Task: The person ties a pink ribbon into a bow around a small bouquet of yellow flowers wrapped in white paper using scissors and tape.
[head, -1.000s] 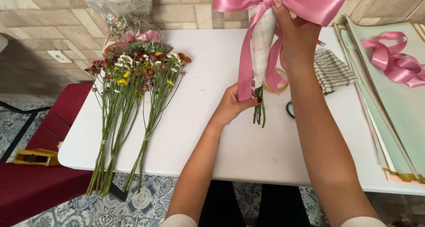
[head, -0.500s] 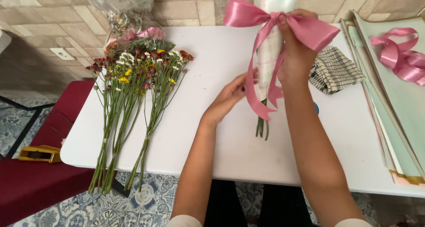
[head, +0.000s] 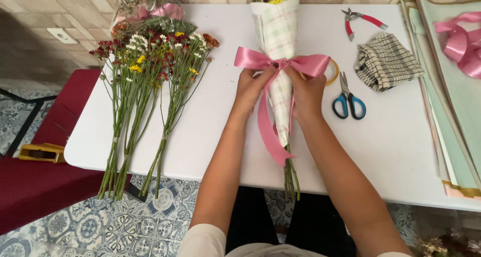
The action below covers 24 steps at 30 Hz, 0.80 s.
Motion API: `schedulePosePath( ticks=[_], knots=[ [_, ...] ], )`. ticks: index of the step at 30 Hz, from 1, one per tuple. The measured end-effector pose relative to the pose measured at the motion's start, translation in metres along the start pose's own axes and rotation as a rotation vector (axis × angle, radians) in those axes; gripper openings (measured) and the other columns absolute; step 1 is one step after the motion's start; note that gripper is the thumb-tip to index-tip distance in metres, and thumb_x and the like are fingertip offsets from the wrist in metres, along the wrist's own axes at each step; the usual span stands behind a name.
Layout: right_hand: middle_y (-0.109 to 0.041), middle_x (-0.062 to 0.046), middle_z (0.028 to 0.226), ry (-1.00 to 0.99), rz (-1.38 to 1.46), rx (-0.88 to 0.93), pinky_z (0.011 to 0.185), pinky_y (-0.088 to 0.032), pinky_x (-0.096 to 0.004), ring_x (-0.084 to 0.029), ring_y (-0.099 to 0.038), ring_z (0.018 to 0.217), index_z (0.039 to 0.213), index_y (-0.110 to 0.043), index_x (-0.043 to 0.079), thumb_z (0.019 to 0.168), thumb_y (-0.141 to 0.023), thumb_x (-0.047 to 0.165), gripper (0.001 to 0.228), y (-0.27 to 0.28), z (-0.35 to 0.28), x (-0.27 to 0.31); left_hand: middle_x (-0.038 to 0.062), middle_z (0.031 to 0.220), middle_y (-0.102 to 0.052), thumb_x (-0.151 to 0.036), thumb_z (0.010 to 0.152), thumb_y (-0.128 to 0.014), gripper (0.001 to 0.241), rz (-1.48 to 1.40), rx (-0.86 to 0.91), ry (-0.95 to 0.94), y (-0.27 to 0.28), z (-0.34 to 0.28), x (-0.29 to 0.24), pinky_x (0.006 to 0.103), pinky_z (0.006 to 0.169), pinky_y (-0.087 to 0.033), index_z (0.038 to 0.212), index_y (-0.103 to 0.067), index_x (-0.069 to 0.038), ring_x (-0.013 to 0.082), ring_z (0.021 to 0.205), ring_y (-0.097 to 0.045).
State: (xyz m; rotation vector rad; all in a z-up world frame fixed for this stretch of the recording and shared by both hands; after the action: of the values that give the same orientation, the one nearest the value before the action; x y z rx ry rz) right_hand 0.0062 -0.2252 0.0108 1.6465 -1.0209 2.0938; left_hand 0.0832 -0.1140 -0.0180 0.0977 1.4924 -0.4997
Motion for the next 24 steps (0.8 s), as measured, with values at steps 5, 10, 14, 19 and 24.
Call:
schedulePosePath(
  ticks=[5, 10, 14, 19, 24],
  knots=[
    [-0.061, -0.006, 0.082, -0.073, 0.03, -0.034, 0.067, -0.055, -0.036, -0.017, -0.062, 0.074, 0.09, -0.06, 0.006, 0.068, -0.077, 0.009, 0.028, 0.008, 0.007, -0.021, 0.013, 0.108, -0.059, -0.037, 0.07, -0.078, 0.067, 0.053, -0.031, 0.085, 0.007, 0.007, 0.02, 0.0408, 0.078, -0.051, 0.121, -0.051, -0.004, 0.0267, 0.095, -0.061],
    [-0.06, -0.006, 0.082, -0.165, 0.042, 0.072, 0.06, -0.057, -0.038, -0.019, -0.064, 0.07, 0.095, -0.058, 0.005, 0.071, -0.074, 0.008, 0.029, 0.005, 0.014, -0.022, 0.012, 0.108, -0.06, -0.034, 0.07, -0.077, 0.066, 0.036, -0.057, 0.096, 0.006, 0.004, 0.012, 0.0385, 0.075, -0.05, 0.123, -0.049, -0.005, 0.0243, 0.094, -0.062],
    [-0.06, -0.005, 0.087, -0.266, 0.081, 0.175, 0.059, -0.059, -0.036, -0.018, -0.066, 0.072, 0.101, -0.054, 0.007, 0.079, -0.066, 0.014, 0.027, 0.004, 0.02, -0.018, 0.02, 0.113, -0.054, -0.026, 0.071, -0.075, 0.069, -0.091, -0.065, 0.092, 0.003, -0.003, -0.002, 0.042, 0.083, -0.048, 0.124, -0.044, 0.006, 0.0289, 0.102, -0.056],
    [-0.063, -0.005, 0.088, -0.259, -0.003, 0.238, 0.058, -0.059, -0.038, -0.018, -0.068, 0.069, 0.104, -0.054, 0.006, 0.082, -0.061, 0.015, 0.024, 0.008, 0.026, -0.017, 0.018, 0.11, -0.056, -0.026, 0.07, -0.077, 0.067, -0.115, -0.059, 0.1, 0.01, 0.001, 0.008, 0.0406, 0.08, -0.051, 0.122, -0.047, 0.004, 0.0264, 0.098, -0.058],
    [-0.063, -0.008, 0.089, -0.195, -0.241, 0.201, 0.057, -0.059, -0.036, -0.021, -0.069, 0.069, 0.107, -0.055, 0.004, 0.087, -0.055, 0.015, 0.023, 0.026, 0.04, -0.026, 0.018, 0.108, -0.058, -0.022, 0.069, -0.077, 0.066, -0.083, -0.033, 0.196, 0.006, -0.001, 0.015, 0.0387, 0.078, -0.053, 0.121, -0.048, 0.004, 0.0258, 0.096, -0.06]
  ],
)
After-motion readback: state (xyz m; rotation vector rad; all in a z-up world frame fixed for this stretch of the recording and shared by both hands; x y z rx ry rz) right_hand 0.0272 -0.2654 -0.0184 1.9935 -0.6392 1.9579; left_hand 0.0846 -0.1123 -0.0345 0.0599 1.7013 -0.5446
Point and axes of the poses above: each hand's wrist, its own z-axis towards the middle knuckle, its own y-axis out of the back of the hand, x = y × z, the point moved 8 cm from there along z, towards the middle knuckle
